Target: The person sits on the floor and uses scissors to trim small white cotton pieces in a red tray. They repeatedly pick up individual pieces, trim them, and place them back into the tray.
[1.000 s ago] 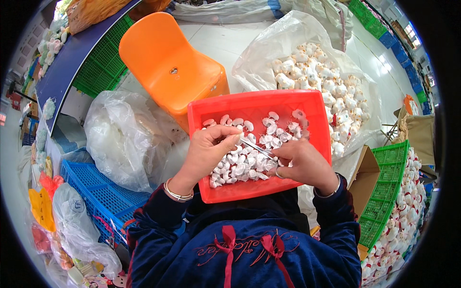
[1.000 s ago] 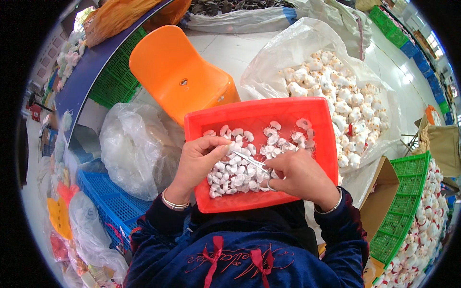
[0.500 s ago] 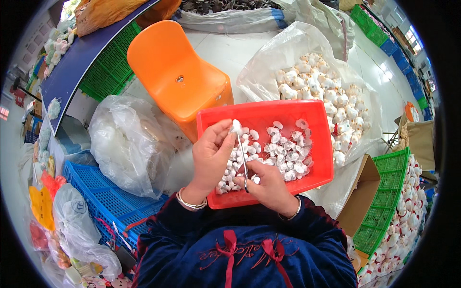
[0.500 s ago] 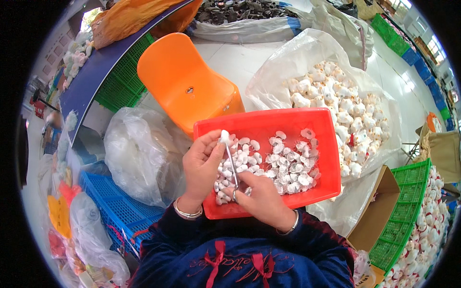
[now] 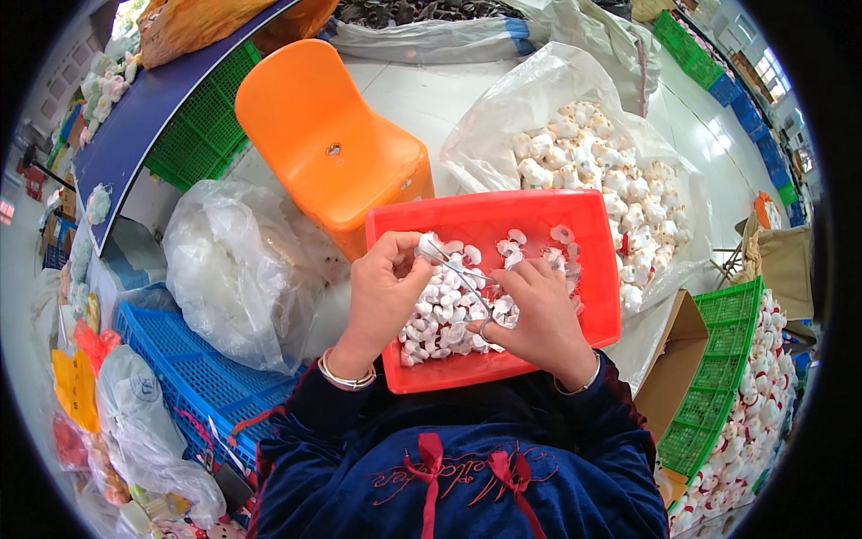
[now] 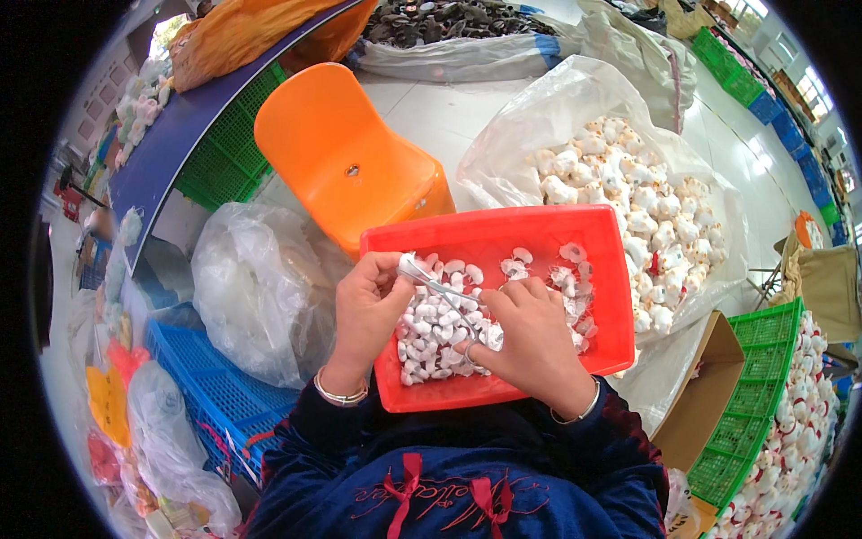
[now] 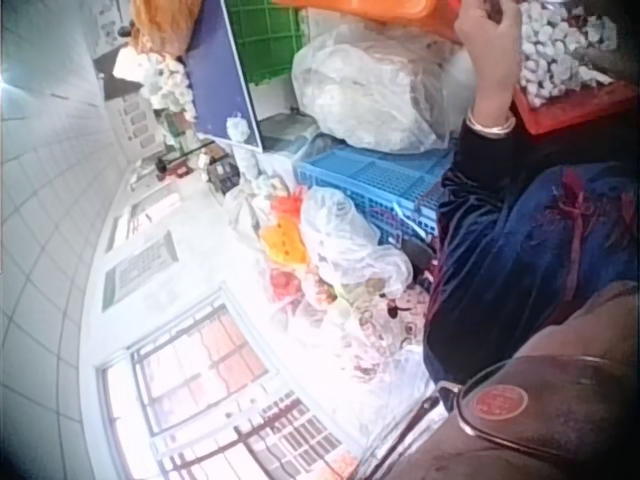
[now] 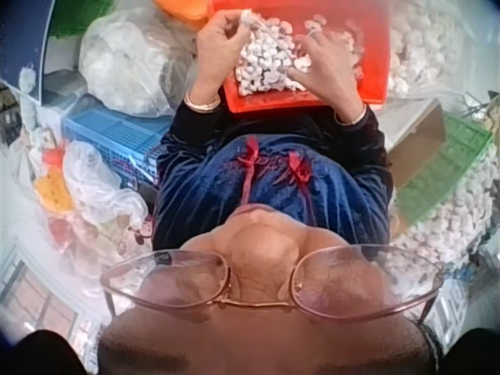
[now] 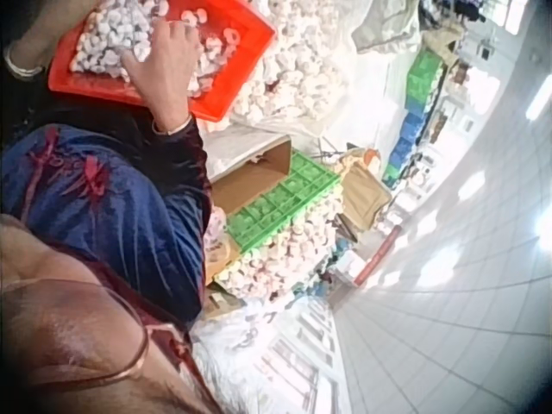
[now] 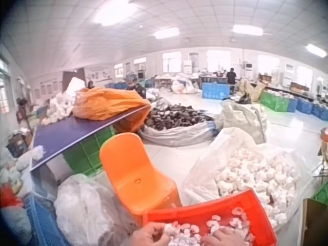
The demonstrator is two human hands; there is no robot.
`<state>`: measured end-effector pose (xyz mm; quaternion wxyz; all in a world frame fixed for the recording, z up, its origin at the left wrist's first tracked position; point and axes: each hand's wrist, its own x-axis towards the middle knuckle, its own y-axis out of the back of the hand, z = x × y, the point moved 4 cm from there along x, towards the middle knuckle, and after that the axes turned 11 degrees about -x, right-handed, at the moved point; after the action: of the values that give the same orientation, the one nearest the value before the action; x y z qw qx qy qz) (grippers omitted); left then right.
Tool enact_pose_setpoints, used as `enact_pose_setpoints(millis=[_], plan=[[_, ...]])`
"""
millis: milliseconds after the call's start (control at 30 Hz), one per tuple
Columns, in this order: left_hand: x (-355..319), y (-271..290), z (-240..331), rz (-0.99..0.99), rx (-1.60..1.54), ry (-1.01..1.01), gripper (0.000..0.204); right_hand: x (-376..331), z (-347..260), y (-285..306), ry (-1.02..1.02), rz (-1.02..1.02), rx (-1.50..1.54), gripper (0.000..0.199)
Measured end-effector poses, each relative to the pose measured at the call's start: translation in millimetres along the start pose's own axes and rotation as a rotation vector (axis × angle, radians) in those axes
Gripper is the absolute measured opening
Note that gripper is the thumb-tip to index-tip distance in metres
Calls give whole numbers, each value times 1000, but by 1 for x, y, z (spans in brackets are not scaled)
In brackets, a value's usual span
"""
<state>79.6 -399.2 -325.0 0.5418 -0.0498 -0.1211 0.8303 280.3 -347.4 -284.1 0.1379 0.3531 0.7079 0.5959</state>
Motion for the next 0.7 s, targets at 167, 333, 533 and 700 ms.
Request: enact_pose_setpoints(millis=[167, 333, 533, 700], plan=[[0, 4, -1, 16, -21, -30, 13, -4, 0, -8, -35, -101, 26, 40], [-4, -4, -4, -12, -20, -19, 16, -4, -4, -11, -54, -206, 211, 32], [-6, -13, -11, -27, -183, 74, 17, -5, -7, -17, -231, -352, 467, 34], [-4, -2, -6, -19, -238, 134, 15, -8, 6, 4, -48, -140, 156, 45]])
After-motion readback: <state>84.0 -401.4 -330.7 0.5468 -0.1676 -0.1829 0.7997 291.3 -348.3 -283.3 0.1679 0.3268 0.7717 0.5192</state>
